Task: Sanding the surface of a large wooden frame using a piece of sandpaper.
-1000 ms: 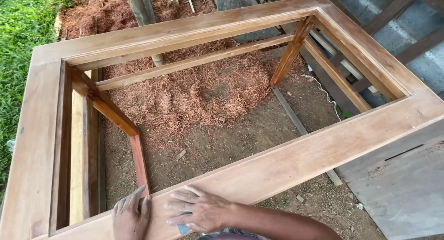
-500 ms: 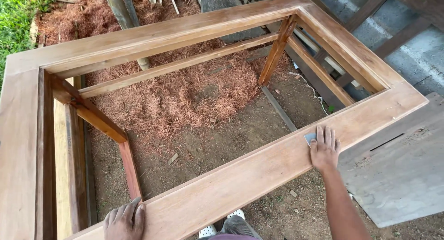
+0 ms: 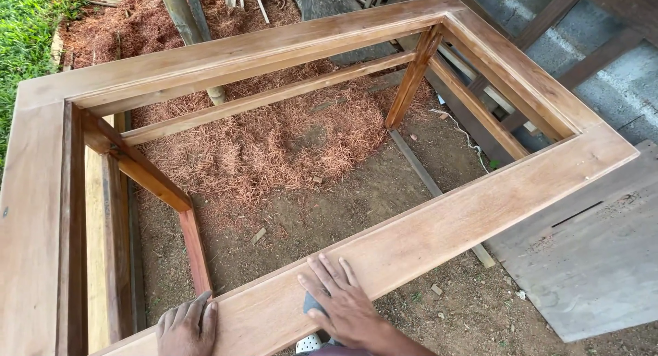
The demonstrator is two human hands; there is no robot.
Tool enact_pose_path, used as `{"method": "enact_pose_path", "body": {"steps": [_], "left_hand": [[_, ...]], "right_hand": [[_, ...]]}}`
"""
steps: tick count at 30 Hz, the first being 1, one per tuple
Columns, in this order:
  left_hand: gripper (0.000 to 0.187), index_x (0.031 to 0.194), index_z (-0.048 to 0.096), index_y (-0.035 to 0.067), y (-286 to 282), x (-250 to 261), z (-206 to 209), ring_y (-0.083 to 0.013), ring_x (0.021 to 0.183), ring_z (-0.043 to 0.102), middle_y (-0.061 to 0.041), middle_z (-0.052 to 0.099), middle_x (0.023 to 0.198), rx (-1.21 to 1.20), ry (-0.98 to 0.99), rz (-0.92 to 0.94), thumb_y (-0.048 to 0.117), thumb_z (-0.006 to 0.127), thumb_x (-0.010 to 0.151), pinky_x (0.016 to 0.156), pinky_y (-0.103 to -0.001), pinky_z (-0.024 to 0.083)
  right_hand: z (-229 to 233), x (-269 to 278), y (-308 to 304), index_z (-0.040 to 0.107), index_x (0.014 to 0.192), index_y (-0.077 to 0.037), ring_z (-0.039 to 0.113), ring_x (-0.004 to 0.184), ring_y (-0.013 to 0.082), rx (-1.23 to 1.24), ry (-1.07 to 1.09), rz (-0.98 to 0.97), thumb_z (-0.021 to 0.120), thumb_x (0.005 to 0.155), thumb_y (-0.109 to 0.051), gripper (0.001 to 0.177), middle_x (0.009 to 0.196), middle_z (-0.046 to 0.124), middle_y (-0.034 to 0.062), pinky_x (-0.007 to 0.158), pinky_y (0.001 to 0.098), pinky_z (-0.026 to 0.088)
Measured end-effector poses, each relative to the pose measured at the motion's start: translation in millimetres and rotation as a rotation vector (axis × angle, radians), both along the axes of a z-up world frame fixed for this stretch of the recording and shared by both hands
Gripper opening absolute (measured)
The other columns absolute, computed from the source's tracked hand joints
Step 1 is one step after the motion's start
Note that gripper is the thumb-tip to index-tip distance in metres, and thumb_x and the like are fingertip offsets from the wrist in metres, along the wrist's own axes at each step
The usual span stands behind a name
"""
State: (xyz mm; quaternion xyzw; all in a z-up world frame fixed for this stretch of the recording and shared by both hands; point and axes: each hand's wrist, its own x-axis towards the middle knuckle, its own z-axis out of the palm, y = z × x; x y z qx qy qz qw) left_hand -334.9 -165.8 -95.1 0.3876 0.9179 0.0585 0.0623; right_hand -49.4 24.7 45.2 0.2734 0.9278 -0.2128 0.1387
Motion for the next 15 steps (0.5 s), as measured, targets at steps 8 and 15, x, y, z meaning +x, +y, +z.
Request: {"method": "enact_pose_path", "body": {"steps": [8,15], "left_hand": [[0.045,0.133,0.067,0.028,-3,1,-7,-0.0204,0.115,0.066,0.000,0.075,0.110,0.139,0.099,-0.056,0.048,0.054,0.095,0.118,-0.044,0.038],[0.044,0.131,0.069,0.029,-1,1,-1,-0.0183,0.111,0.068,0.001,0.075,0.105,0.095,0.092,-0.057,0.050,0.053,0.095,0.116,-0.041,0.041]], "right_hand": [[-66,109,147,0.010,0.161,-0.012,0.002,0.155,0.0299,0.549,-0.003,-0.356,0.026,0.103,-0.042,0.067,0.169,0.004,0.0165,0.122,0.0543,-0.004],[-111,141,165,0.039,0.153,-0.012,0.030,0.151,0.0298,0.624,0.328,-0.628,0.042,0.102,-0.046,0.061,0.161,0.035,0.0135,0.125,0.0528,0.021]]}}
